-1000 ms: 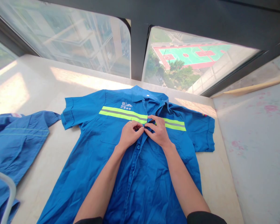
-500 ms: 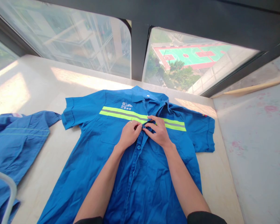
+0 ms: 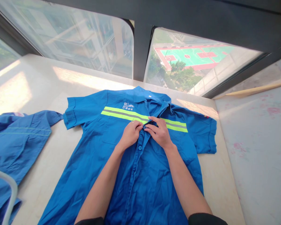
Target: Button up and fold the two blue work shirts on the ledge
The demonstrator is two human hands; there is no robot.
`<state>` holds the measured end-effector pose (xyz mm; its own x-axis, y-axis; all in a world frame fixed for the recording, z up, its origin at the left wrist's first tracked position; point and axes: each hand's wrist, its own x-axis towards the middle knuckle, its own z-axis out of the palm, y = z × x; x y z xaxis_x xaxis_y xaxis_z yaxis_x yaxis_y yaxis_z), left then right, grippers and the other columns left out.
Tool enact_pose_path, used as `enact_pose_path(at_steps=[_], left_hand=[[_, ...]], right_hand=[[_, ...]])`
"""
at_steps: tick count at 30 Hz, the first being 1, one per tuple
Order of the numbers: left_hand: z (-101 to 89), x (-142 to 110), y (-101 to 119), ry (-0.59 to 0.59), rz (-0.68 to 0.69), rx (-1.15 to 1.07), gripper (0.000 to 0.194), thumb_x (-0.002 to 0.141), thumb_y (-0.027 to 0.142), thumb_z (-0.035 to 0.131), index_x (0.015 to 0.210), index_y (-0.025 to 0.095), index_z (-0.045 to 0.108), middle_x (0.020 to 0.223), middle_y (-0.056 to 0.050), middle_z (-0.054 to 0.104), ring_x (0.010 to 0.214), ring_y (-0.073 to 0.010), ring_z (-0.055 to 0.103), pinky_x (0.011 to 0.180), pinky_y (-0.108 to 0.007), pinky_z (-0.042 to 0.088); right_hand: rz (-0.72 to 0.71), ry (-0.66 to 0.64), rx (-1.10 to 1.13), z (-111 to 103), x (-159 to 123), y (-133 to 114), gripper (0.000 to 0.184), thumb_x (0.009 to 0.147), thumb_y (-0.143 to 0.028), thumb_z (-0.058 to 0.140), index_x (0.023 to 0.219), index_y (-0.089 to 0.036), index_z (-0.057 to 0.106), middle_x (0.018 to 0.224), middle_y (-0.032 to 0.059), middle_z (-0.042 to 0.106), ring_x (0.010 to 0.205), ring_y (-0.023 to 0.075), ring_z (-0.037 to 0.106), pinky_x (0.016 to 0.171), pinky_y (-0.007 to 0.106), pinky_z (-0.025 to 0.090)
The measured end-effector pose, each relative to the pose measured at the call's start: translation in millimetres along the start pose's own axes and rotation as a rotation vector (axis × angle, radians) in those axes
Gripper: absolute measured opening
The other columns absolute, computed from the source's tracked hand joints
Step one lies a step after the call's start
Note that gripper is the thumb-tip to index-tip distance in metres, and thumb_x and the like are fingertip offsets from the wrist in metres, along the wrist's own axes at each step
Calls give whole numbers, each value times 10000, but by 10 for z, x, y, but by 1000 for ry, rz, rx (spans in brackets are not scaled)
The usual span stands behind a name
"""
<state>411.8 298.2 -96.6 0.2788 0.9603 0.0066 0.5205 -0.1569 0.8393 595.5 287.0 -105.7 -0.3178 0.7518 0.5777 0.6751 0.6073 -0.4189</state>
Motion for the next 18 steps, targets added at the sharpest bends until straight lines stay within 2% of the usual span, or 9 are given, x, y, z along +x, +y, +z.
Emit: enact_pose_path(at_steps=[10,18], left_hand=[[3,-11,-13,16,20,-24,138,911,171,499,879,172,633,911,-38,673,867,-174,599,808,-304,450],[38,-33,-32,81,-14,-68,86,856,185,603,903,171,674,843,-23,681,774,-148,615,714,-263,471]], right_hand=[[1,-13,-20,12,-11,-3,132,918,-288,634,955,-212,736,1260,113,646,1116,243,613,934,421,496],[6,-28,-31,36,-18,10,151,929,-310,624,923,-200,728,1251,112,653,1096,239,622,940,414,493]])
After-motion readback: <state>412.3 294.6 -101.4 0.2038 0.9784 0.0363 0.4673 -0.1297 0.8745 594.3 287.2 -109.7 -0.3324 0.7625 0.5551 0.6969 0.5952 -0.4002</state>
